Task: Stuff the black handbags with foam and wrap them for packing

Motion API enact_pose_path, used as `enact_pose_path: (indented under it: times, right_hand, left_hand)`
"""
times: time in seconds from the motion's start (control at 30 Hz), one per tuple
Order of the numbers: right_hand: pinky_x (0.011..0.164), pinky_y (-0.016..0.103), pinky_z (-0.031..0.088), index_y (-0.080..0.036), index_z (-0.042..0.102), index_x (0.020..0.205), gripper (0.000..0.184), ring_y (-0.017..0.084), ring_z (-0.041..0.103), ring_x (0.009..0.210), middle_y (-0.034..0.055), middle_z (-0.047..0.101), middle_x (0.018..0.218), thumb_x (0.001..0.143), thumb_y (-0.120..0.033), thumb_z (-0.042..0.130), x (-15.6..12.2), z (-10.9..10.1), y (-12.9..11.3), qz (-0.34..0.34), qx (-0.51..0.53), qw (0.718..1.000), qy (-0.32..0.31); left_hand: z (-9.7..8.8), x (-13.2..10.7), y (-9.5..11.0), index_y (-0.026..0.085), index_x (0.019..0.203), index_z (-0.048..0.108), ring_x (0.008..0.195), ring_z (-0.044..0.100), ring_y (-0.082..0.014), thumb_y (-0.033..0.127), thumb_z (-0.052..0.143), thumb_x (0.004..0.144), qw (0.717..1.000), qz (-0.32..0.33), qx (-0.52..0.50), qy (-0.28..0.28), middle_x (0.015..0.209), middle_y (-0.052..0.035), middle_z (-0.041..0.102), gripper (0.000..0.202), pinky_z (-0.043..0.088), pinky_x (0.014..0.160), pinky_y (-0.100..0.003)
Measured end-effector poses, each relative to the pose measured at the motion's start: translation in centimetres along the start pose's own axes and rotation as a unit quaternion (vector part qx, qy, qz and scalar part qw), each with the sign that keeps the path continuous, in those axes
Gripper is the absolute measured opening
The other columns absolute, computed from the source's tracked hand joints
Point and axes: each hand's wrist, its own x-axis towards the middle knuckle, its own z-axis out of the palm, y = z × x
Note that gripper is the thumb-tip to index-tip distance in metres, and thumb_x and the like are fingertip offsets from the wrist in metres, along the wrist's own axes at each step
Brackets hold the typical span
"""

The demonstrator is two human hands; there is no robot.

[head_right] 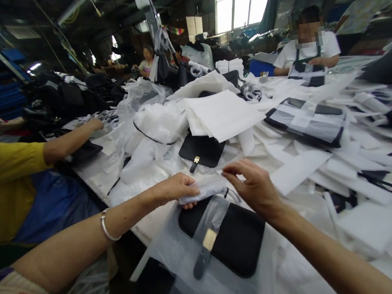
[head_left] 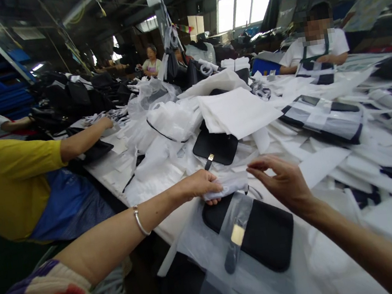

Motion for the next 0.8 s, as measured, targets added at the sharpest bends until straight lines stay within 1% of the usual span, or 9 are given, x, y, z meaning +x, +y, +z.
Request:
enact_pose_path:
  times: [0.07, 0.13, 0.33, 0.47, 0.53, 0.6, 0.7, 0.77, 0.8]
  right_hand:
    - [0.077, 0.034, 0.051, -0.023, 0.070, 0.098, 0.015, 0.021, 0.065, 0.083, 0.0066, 0.072, 0.091, 0.093, -0.028, 0.056, -0.8, 0.9, -1.7, -0.091, 0.009, 0.993, -0.068]
    - [0.083, 0.037, 0.052, -0.023, 0.069, 0.109, 0.021, 0.023, 0.066, 0.090, 0.0078, 0.073, 0.101, 0.094, -0.023, 0.054, -1.5, 2.0, -2.5, -0.118, -0.005, 0.983, -0.142]
    - [0.090, 0.038, 0.048, -0.026, 0.070, 0.115, 0.028, 0.025, 0.067, 0.094, 0.0058, 0.074, 0.106, 0.089, -0.021, 0.060, -0.6, 2.7, -1.1, -0.065, -0.004, 0.967, -0.247]
    - [0.089, 0.035, 0.044, -0.028, 0.073, 0.106, 0.020, 0.022, 0.065, 0.090, 0.0015, 0.074, 0.101, 0.089, -0.027, 0.061, 1.1, 2.0, -0.2, -0.077, 0.051, 0.947, -0.307]
    - [0.076, 0.030, 0.045, -0.024, 0.073, 0.095, 0.014, 0.019, 0.063, 0.079, 0.0010, 0.073, 0.089, 0.088, -0.028, 0.062, 1.6, 2.0, 0.1, -0.056, 0.060, 0.942, -0.325]
    - [0.066, 0.026, 0.041, -0.021, 0.072, 0.085, 0.012, 0.016, 0.059, 0.070, 0.0005, 0.070, 0.077, 0.086, -0.029, 0.063, 1.8, 2.1, 0.3, -0.035, 0.051, 0.945, -0.322]
    - [0.061, 0.026, 0.037, -0.020, 0.069, 0.077, 0.017, 0.014, 0.054, 0.062, -0.0001, 0.065, 0.069, 0.087, -0.031, 0.061, 1.7, 2.5, 0.5, -0.045, 0.037, 0.949, -0.310]
    - [0.064, 0.027, 0.038, -0.019, 0.067, 0.076, 0.021, 0.014, 0.053, 0.061, 0.0001, 0.064, 0.067, 0.090, -0.030, 0.056, 1.5, 2.6, 0.6, -0.058, 0.039, 0.951, -0.302]
    - [0.066, 0.028, 0.039, -0.019, 0.066, 0.076, 0.022, 0.014, 0.053, 0.062, 0.0004, 0.064, 0.067, 0.091, -0.029, 0.054, 1.4, 2.7, 0.7, -0.062, 0.033, 0.953, -0.294]
  left_hand:
    - [-0.1, 0.0, 0.1, 0.013, 0.069, 0.063, 0.045, 0.060, -0.0097, 0.030, 0.071, 0.073, 1.000, -0.001, -0.002, -0.012, 0.055, -0.0007, 0.066, 0.020, 0.048, 0.043, -0.017]
    - [-0.1, 0.0, 0.2, 0.013, 0.070, 0.064, 0.045, 0.059, -0.0099, 0.034, 0.071, 0.072, 1.000, 0.002, 0.004, -0.018, 0.055, -0.0011, 0.066, 0.022, 0.048, 0.044, -0.018]
    - [-0.3, -0.6, 1.0, 0.014, 0.072, 0.060, 0.047, 0.058, -0.0114, 0.032, 0.063, 0.077, 0.996, 0.042, 0.081, -0.010, 0.056, 0.0000, 0.063, 0.020, 0.044, 0.046, -0.020]
    - [-0.4, -1.4, 2.2, 0.016, 0.072, 0.060, 0.055, 0.061, -0.0137, 0.029, 0.057, 0.082, 0.962, 0.096, 0.253, 0.016, 0.058, 0.0015, 0.062, 0.017, 0.041, 0.049, -0.020]
    - [-0.1, -2.0, 2.8, 0.017, 0.072, 0.061, 0.061, 0.064, -0.0164, 0.031, 0.055, 0.085, 0.926, 0.117, 0.357, 0.048, 0.061, 0.0005, 0.063, 0.020, 0.042, 0.054, -0.022]
    - [0.6, -2.8, 3.2, 0.018, 0.082, 0.063, 0.073, 0.066, -0.0208, 0.033, 0.056, 0.088, 0.871, 0.157, 0.447, 0.131, 0.073, -0.0023, 0.068, 0.017, 0.046, 0.063, -0.027]
    - [2.3, -3.8, 2.9, 0.019, 0.112, 0.057, 0.109, 0.060, -0.0277, 0.031, 0.061, 0.088, 0.749, 0.285, 0.537, 0.264, 0.113, -0.0096, 0.065, 0.027, 0.046, 0.092, -0.037]
    - [3.7, -3.8, 2.0, 0.019, 0.122, 0.051, 0.124, 0.051, -0.0289, 0.028, 0.059, 0.090, 0.682, 0.360, 0.580, 0.262, 0.128, -0.0120, 0.058, 0.035, 0.036, 0.107, -0.043]
    - [4.2, -3.5, 1.4, 0.018, 0.124, 0.049, 0.124, 0.051, -0.0292, 0.026, 0.056, 0.092, 0.665, 0.374, 0.598, 0.244, 0.128, -0.0129, 0.058, 0.034, 0.033, 0.110, -0.045]
